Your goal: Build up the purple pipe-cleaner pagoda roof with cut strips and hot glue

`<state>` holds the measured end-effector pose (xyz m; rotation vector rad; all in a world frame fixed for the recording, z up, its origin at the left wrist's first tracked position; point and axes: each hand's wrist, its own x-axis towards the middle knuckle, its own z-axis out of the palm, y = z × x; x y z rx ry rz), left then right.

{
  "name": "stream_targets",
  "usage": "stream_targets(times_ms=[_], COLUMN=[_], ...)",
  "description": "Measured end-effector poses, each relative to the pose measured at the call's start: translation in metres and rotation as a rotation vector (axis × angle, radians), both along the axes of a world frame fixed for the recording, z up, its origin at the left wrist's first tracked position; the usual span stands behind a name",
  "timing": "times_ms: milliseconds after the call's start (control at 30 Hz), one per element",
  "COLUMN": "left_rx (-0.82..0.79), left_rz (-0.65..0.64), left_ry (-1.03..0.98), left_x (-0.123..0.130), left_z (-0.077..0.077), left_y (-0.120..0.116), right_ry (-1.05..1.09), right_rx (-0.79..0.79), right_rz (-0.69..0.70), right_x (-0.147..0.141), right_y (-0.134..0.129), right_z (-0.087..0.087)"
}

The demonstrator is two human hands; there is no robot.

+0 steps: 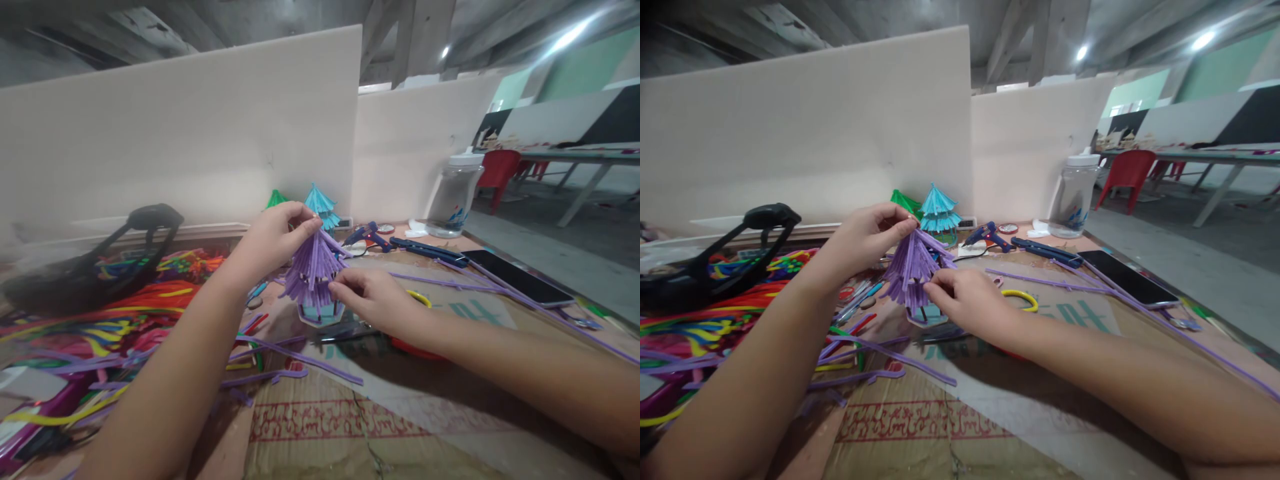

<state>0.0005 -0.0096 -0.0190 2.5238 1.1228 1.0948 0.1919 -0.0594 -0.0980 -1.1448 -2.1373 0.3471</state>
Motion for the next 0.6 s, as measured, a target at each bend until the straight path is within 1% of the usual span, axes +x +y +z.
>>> stream_targets(times_ms=[100, 367, 600], left_rx=[0.005, 0.01, 0.015], left_rz=[0.0, 0.021, 0.023], left_ry=[0.004, 0.012, 0.016], left_x=[0.0, 0.0016, 0.0012], left_z=[0.0009, 0.0021, 0.004], left_y=[-0.0012, -0.0035, -0.0065], right_ry=[0.03, 0.244, 0.311], right_rx=[-0.017, -0.186, -0.247], right_rz=[0.004, 0.042, 0.038], right_x=[-0.0011, -0.0048, -0.0058], right_y=[0.0004, 0.0006, 0.0017], right_z=[-0.0025, -0.0036, -0.0021])
